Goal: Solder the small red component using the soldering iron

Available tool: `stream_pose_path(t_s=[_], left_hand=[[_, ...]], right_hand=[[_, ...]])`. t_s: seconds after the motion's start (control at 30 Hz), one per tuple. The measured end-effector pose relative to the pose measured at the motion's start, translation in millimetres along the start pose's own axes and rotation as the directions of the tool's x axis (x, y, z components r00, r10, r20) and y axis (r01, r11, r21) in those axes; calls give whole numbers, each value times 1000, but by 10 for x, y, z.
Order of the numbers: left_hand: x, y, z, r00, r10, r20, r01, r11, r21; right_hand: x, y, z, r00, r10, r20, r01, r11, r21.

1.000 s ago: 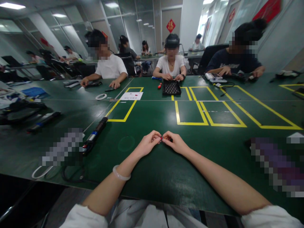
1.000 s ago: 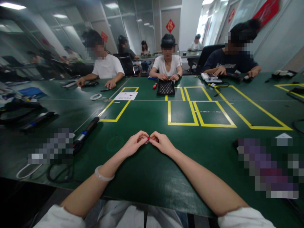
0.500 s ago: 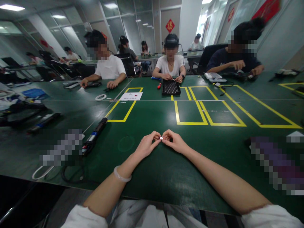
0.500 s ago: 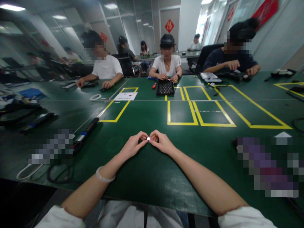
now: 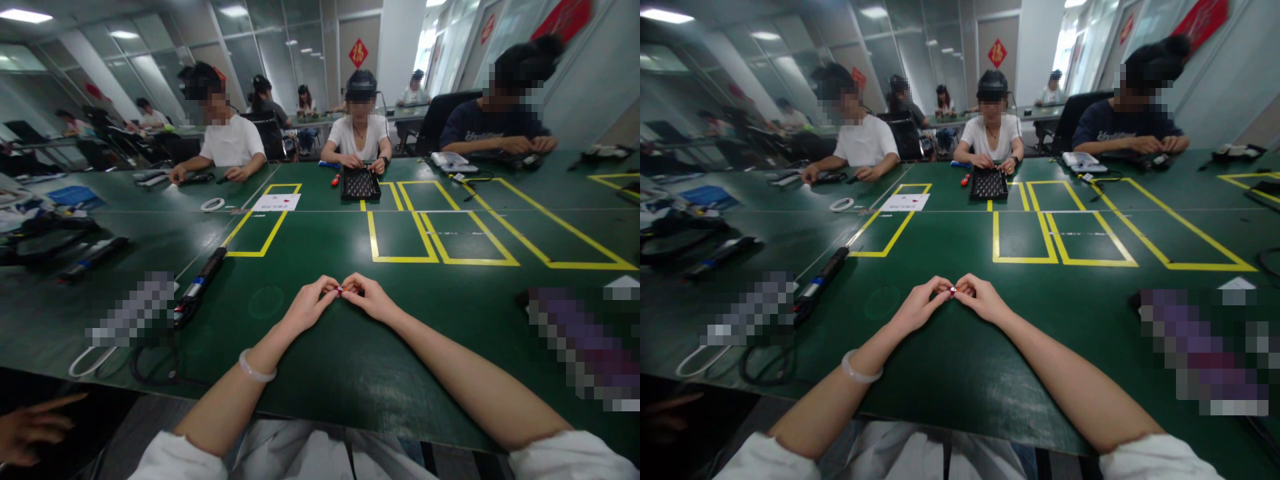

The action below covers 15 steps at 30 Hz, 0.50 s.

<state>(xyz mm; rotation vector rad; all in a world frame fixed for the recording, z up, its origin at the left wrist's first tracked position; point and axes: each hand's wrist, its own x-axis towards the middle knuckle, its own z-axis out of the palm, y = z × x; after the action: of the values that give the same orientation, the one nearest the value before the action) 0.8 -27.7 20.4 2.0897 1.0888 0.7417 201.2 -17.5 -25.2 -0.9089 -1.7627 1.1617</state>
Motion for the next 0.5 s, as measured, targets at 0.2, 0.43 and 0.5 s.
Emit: stream_pose_path(t_s=[0.2, 0.43, 0.5], left_hand=[[2, -16, 19, 999, -35, 30, 38, 994, -102], [21, -81, 114, 997, -71, 4, 70, 969, -236], [22, -86, 125, 997, -73, 3, 71, 962, -264]], right_hand=[[22, -13, -7, 995, 61, 76, -76, 976, 203], [54, -45, 0, 992, 84, 95, -106, 960, 259], [59, -54, 0, 991, 97, 96, -120, 957, 265]])
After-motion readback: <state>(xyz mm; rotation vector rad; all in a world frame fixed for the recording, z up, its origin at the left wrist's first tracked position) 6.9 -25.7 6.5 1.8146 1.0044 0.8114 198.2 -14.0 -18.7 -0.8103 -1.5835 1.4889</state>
